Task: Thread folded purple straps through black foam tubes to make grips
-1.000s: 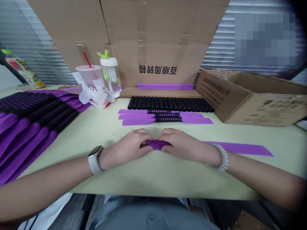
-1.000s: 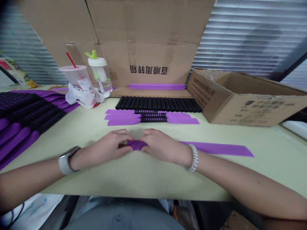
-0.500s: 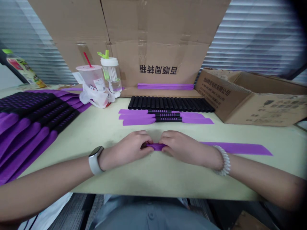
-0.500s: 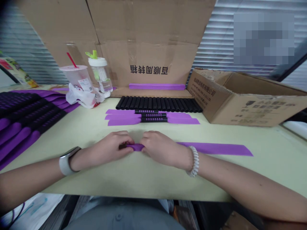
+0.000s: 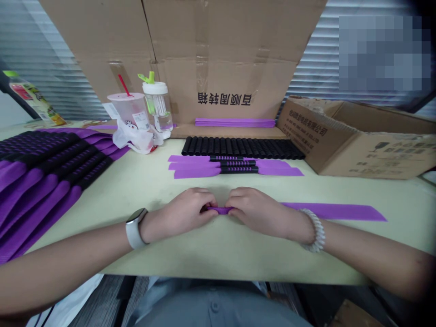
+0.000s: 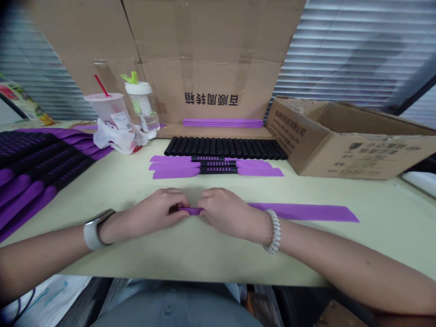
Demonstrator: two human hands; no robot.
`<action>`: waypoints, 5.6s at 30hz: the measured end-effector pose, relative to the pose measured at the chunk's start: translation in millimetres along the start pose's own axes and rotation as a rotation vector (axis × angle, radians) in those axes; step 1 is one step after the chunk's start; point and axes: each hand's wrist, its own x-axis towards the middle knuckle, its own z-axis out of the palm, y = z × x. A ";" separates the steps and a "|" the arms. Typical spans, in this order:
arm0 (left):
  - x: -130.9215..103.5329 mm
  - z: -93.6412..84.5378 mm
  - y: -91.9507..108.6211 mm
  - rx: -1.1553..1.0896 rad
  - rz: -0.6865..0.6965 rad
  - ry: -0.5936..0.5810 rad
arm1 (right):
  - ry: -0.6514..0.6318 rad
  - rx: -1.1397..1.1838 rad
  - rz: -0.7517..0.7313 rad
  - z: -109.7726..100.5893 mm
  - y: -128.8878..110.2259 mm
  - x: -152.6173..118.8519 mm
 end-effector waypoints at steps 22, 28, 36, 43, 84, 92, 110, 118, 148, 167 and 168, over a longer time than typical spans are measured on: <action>-2.0 4.3 -3.4 -0.004 0.056 0.031 | -0.004 0.025 0.072 -10.0 -0.3 -14.2; -0.7 3.6 -2.4 -0.007 0.077 0.025 | 0.006 0.022 0.056 -9.4 -2.0 -12.4; -1.3 -4.8 -4.1 0.033 0.015 0.017 | -0.032 0.044 0.183 -14.7 9.4 -16.3; -5.0 -2.0 21.7 0.198 0.009 -0.004 | -0.061 0.125 0.250 -13.4 -10.5 -10.8; -26.0 -14.3 37.6 0.130 -0.042 0.240 | 0.307 -0.358 -0.004 -46.2 -4.6 -28.7; -6.5 -21.7 20.1 -0.052 -0.298 0.200 | 0.327 -0.432 0.196 -61.5 25.5 -34.1; -2.0 -28.4 -11.5 -0.022 -0.327 0.344 | 0.447 -0.651 0.695 -102.4 83.6 -65.9; -2.3 -22.8 -12.3 0.116 -0.320 0.115 | 0.096 -0.638 0.939 -114.5 85.4 -73.7; -5.4 1.7 -17.4 0.149 0.019 0.042 | -0.073 -0.147 0.140 -20.4 19.6 -35.5; -7.7 -6.6 -4.2 0.125 0.040 0.209 | 0.243 -0.194 -0.020 -11.9 12.1 -25.4; -7.9 -6.7 -4.4 0.125 0.039 0.209 | 0.231 -0.175 -0.010 -12.3 12.2 -26.0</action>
